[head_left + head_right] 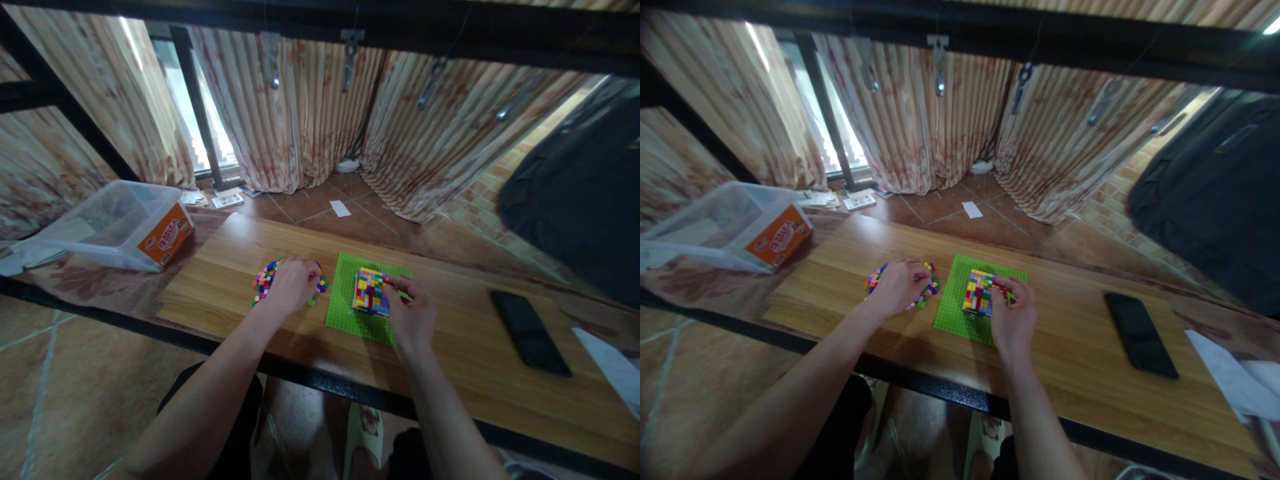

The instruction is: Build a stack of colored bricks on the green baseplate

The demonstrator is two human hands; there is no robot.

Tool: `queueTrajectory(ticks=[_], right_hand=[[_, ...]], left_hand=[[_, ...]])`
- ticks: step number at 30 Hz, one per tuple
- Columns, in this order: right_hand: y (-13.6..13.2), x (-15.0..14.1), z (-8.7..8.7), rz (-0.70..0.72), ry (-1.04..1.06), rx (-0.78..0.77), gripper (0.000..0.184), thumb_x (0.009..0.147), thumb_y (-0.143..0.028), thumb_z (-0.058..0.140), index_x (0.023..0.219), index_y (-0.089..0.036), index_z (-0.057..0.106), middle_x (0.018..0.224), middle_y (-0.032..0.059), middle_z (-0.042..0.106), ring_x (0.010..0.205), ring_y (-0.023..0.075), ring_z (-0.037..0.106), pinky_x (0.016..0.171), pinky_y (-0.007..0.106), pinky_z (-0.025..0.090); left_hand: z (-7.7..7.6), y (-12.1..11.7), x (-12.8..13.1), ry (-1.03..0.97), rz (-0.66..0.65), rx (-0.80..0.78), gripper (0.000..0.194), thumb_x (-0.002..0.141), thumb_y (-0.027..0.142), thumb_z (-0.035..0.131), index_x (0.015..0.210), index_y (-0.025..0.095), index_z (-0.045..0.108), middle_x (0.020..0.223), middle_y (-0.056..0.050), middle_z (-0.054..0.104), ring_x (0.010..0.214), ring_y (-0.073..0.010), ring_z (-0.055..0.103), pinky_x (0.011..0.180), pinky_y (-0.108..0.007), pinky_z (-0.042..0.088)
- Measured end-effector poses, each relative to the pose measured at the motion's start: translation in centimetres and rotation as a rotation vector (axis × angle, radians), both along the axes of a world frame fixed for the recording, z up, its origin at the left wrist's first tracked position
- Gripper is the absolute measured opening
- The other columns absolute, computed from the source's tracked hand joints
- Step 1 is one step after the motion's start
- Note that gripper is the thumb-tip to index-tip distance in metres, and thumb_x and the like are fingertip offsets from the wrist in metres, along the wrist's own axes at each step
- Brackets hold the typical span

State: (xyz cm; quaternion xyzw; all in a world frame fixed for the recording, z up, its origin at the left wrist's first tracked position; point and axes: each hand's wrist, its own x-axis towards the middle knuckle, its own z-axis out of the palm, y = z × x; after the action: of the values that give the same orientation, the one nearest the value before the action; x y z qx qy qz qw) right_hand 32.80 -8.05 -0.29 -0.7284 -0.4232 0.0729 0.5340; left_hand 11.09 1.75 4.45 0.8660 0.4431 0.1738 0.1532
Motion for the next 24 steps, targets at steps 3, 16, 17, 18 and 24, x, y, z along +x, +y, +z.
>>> queueTrajectory(ticks=[3, 16, 17, 18, 24], right_hand=[[0.0, -0.4, 0.6, -0.037, 0.031, -0.019, 0.023, 0.078, -0.032, 0.060, 0.092, -0.019, 0.074, 0.109, 0.0094, 0.067, 0.104, 0.0244, 0.061, 0.089, 0.043, 0.049], [-0.2, -0.8, 1.4, -0.011, 0.059, -0.018, 0.024, 0.079, -0.031, 0.060, 0.093, -0.018, 0.074, 0.110, 0.0107, 0.067, 0.105, 0.0241, 0.060, 0.088, 0.042, 0.050], [-0.2, -0.8, 1.4, -0.009, 0.062, -0.018, 0.024, 0.078, -0.031, 0.060, 0.093, -0.018, 0.074, 0.109, 0.0107, 0.067, 0.105, 0.0241, 0.060, 0.088, 0.042, 0.050], [-0.2, -0.8, 1.4, -0.006, 0.066, -0.020, 0.024, 0.078, -0.031, 0.060, 0.093, -0.018, 0.074, 0.109, 0.0107, 0.067, 0.105, 0.0241, 0.060, 0.088, 0.042, 0.051], [-0.3, -1.0, 1.7, -0.013, 0.094, -0.005, 0.024, 0.077, -0.033, 0.061, 0.091, -0.018, 0.074, 0.110, 0.0116, 0.065, 0.103, 0.0246, 0.061, 0.086, 0.043, 0.051]], left_hand=[[0.0, -0.4, 0.8, -0.174, -0.079, -0.127, 0.017, 0.085, 0.016, 0.055, 0.082, 0.018, 0.072, 0.082, -0.002, 0.073, 0.077, -0.0152, 0.064, 0.076, -0.028, 0.047], [-1.6, -2.8, 5.8, -0.424, -0.178, -0.173, 0.013, 0.083, 0.014, 0.061, 0.084, 0.020, 0.072, 0.088, -0.001, 0.074, 0.084, -0.0153, 0.066, 0.082, -0.029, 0.050], [-1.8, -2.8, 6.0, -0.432, -0.185, -0.165, 0.013, 0.083, 0.014, 0.061, 0.083, 0.019, 0.072, 0.087, -0.001, 0.074, 0.083, -0.0153, 0.066, 0.082, -0.029, 0.049], [-1.9, -2.7, 6.1, -0.440, -0.193, -0.156, 0.012, 0.083, 0.014, 0.061, 0.082, 0.019, 0.072, 0.087, -0.001, 0.074, 0.083, -0.0152, 0.065, 0.082, -0.029, 0.049], [-2.3, -2.7, 6.6, -0.479, -0.166, -0.160, 0.010, 0.080, 0.012, 0.063, 0.076, 0.018, 0.070, 0.079, -0.001, 0.072, 0.075, -0.0139, 0.065, 0.074, -0.026, 0.049]])
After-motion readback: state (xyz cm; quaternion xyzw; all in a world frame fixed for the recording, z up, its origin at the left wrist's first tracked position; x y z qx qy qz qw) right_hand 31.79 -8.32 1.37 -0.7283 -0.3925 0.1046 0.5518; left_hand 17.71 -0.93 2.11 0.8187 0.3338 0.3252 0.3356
